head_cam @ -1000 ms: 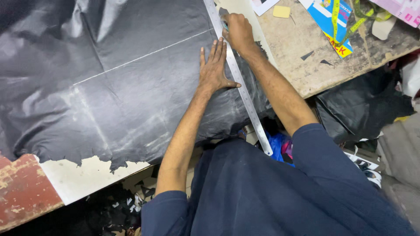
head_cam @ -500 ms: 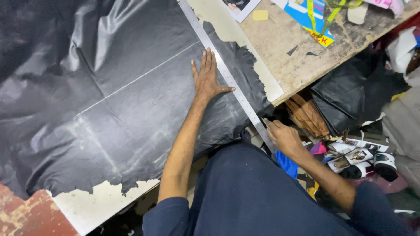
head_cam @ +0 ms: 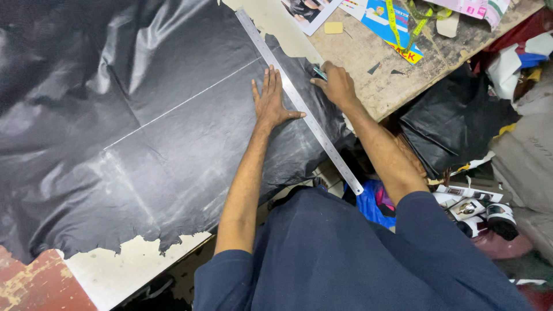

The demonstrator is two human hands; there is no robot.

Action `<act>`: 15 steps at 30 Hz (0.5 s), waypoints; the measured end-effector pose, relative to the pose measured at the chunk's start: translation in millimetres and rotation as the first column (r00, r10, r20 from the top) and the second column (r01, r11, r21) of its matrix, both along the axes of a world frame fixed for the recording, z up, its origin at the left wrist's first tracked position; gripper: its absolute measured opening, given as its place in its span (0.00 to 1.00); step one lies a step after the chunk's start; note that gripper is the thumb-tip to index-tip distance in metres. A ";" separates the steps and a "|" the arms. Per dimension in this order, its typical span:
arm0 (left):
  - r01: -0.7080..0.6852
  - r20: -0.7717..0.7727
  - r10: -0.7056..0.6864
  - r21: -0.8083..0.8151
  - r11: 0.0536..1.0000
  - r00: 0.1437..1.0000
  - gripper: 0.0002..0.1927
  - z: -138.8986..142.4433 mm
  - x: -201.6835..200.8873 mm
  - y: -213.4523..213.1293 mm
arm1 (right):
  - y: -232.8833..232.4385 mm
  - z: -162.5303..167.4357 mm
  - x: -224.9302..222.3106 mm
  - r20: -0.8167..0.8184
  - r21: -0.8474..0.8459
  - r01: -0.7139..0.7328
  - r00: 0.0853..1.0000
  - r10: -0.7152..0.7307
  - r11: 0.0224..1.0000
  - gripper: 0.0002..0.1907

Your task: The person aligns a paper pattern on a large piece of black fabric, then uses a metal ruler and a rotary cutter to cut the fabric into rectangular pieces. The cut pieces are set aside on the table.

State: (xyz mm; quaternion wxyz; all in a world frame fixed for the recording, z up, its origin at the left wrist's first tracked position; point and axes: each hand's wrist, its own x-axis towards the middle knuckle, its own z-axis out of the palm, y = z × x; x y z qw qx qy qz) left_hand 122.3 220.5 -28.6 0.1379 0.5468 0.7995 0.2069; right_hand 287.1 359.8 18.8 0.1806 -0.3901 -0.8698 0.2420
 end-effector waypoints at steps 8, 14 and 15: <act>-0.029 0.023 0.026 0.108 0.994 0.999 0.85 3.2 2.3 -8.1 | -6.6 19.8 125.3 0.157 0.193 0.359 0.907 -0.390 0.913 0.34; -0.021 0.013 0.020 0.102 0.995 1.000 0.84 -0.1 0.0 -4.5 | -120.9 -27.5 200.2 0.246 -0.389 0.121 0.969 -0.024 0.913 0.17; -0.022 0.012 0.021 0.092 0.995 1.000 0.83 -2.4 0.3 -4.2 | -134.7 -38.9 201.3 0.166 -0.601 0.072 0.986 0.036 0.796 0.15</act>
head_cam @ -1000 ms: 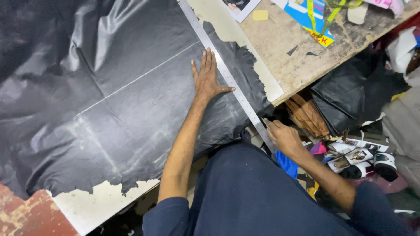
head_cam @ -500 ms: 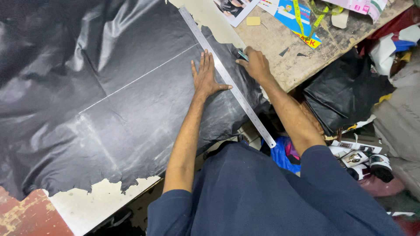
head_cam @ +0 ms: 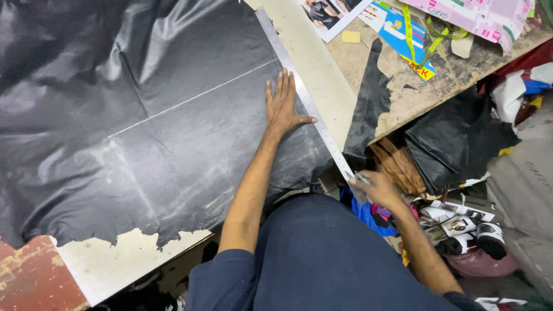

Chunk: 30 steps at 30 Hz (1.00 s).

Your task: The person aligns a paper pattern on a large piece of black fabric, then uses a metal ruler and a rotary cutter to cut the fabric into rectangular pieces. The cut pieces are set aside on the table.

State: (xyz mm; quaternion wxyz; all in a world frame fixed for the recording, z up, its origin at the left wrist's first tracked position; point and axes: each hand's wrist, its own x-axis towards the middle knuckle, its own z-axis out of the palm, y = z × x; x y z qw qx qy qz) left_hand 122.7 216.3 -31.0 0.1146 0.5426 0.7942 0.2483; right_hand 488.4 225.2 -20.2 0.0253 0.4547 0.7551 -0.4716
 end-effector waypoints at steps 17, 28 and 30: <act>-0.619 0.300 0.551 0.510 0.597 0.779 0.05 13.6 153.4 -150.7 | 329.1 -1.1 -21.3 -0.262 0.207 -0.074 0.957 0.128 0.975 0.07; -0.987 0.887 0.460 0.037 -0.157 -0.040 0.09 -59.6 305.8 -118.5 | 420.7 -16.4 -129.6 -0.285 0.236 -0.428 0.828 0.483 0.872 0.08; -0.972 0.918 0.387 0.012 -0.235 -0.082 0.08 -71.2 307.5 -107.5 | 407.8 -14.1 -150.7 -0.289 0.159 -0.466 0.821 0.492 0.871 0.08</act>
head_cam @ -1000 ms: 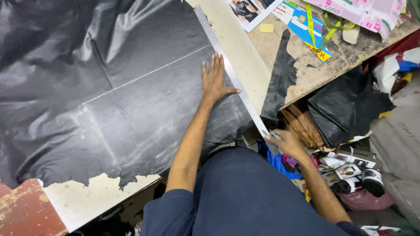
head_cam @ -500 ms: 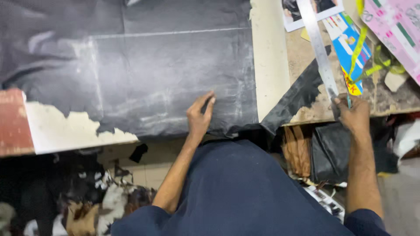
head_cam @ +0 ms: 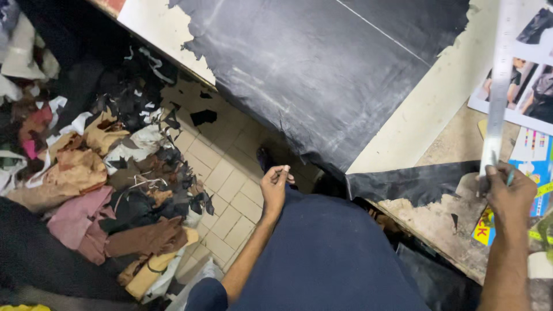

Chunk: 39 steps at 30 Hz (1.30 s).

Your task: The person aligns a paper pattern on a large piece of black fabric, then uses a metal ruler and a rotary cutter to cut the fabric into rectangular pieces. The cut pieces are set aside on the table.

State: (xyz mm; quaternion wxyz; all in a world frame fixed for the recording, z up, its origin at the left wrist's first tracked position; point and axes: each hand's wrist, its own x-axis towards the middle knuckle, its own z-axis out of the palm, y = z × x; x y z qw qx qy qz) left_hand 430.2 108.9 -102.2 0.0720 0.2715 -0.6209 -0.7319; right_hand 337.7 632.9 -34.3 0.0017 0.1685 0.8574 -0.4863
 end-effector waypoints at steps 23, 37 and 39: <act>-0.515 -0.199 0.544 -0.678 0.524 0.815 0.17 43.8 -205.8 -139.3 | -160.4 78.9 -83.8 0.340 0.263 -0.704 0.707 0.620 0.659 0.19; -0.564 -0.259 0.535 -0.614 0.552 0.805 0.11 40.7 -209.4 -158.2 | -464.6 51.3 -211.7 0.066 0.603 -0.797 0.107 0.992 0.045 0.20; -0.596 -0.309 0.532 -0.595 0.539 0.788 0.11 37.5 -208.7 -159.0 | -502.2 42.9 -221.9 -0.091 0.632 -0.772 0.017 0.996 0.071 0.20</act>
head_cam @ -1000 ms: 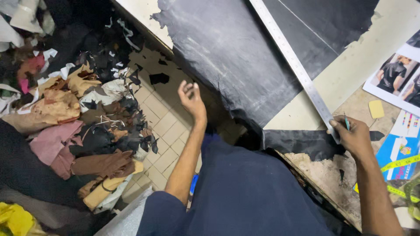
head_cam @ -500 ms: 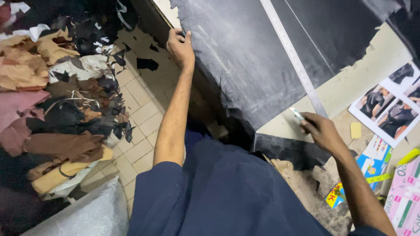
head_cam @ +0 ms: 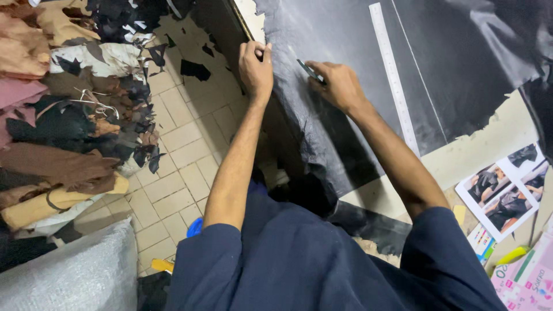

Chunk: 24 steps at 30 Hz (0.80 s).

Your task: The person aligns a paper pattern on a large piece of black fabric, then uses a metal ruler and a rotary cutter to cut the fabric into rectangular pieces. The cut pieces are set aside on the table.

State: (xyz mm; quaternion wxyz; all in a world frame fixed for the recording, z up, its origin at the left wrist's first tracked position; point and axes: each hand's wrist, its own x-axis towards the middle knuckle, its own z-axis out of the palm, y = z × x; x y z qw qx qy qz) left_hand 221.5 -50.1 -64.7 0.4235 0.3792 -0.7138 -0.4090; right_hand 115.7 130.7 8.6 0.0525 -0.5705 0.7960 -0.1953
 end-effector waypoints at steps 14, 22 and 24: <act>0.001 -0.133 0.003 0.029 1.000 0.991 0.11 -16.5 -2.5 -5.7 | -65.7 1.8 -11.4 -0.021 0.003 -0.054 0.998 0.054 0.999 0.19; 0.015 -0.139 -0.010 0.033 0.999 0.990 0.11 -16.5 -0.5 -7.2 | -70.0 -2.0 -12.9 0.010 0.021 -0.076 0.997 0.075 0.997 0.19; 0.017 -0.144 -0.014 0.020 1.000 0.989 0.11 -16.4 -1.2 -7.4 | -68.6 -2.0 -14.2 0.076 -0.012 -0.078 0.994 0.079 0.997 0.20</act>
